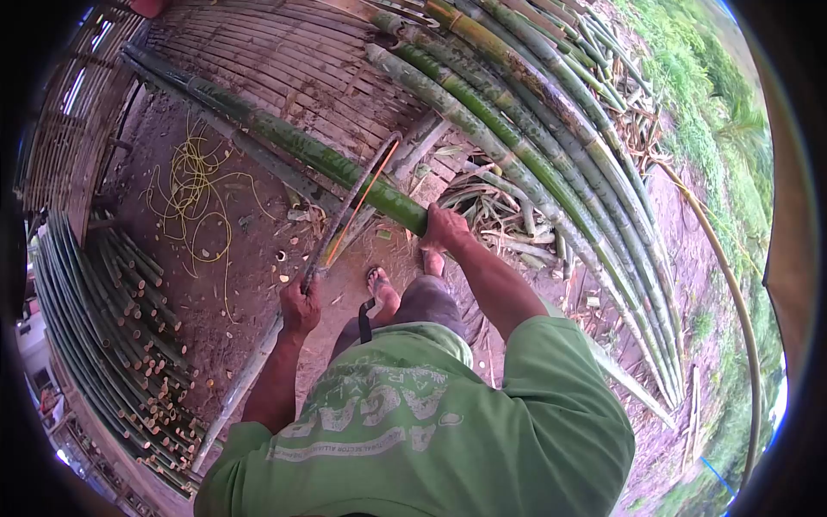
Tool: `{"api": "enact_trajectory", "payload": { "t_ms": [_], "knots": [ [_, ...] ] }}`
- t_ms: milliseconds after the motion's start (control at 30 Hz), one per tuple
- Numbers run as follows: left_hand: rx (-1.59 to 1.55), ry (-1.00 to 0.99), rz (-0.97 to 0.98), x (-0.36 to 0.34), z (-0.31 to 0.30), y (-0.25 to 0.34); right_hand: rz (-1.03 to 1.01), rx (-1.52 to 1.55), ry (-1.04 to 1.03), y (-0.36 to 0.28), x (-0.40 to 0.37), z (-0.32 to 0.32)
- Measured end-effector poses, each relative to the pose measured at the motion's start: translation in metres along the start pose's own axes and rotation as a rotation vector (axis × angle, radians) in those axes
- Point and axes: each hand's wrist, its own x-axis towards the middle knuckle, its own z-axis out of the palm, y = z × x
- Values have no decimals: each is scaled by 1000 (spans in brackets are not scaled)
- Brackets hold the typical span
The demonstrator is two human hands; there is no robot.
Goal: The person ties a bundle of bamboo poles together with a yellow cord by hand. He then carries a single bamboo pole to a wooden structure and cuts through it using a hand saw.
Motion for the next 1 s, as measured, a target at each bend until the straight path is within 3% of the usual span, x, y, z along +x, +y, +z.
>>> {"api": "enact_trajectory", "payload": {
  "t_ms": [467,667,867,1000],
  "knots": [
    [99,-100,57,19,16,-43,75,43,7,-11,-10,-9],
    [127,-148,44,9,3,-46,88,55,35,-8,-4,2],
    [119,-88,150,45,51,-50,116,64,63,-7,-9,6],
    [109,-162,102,29,37,-36,96,60,63,-8,-16,6]
  ]
}}
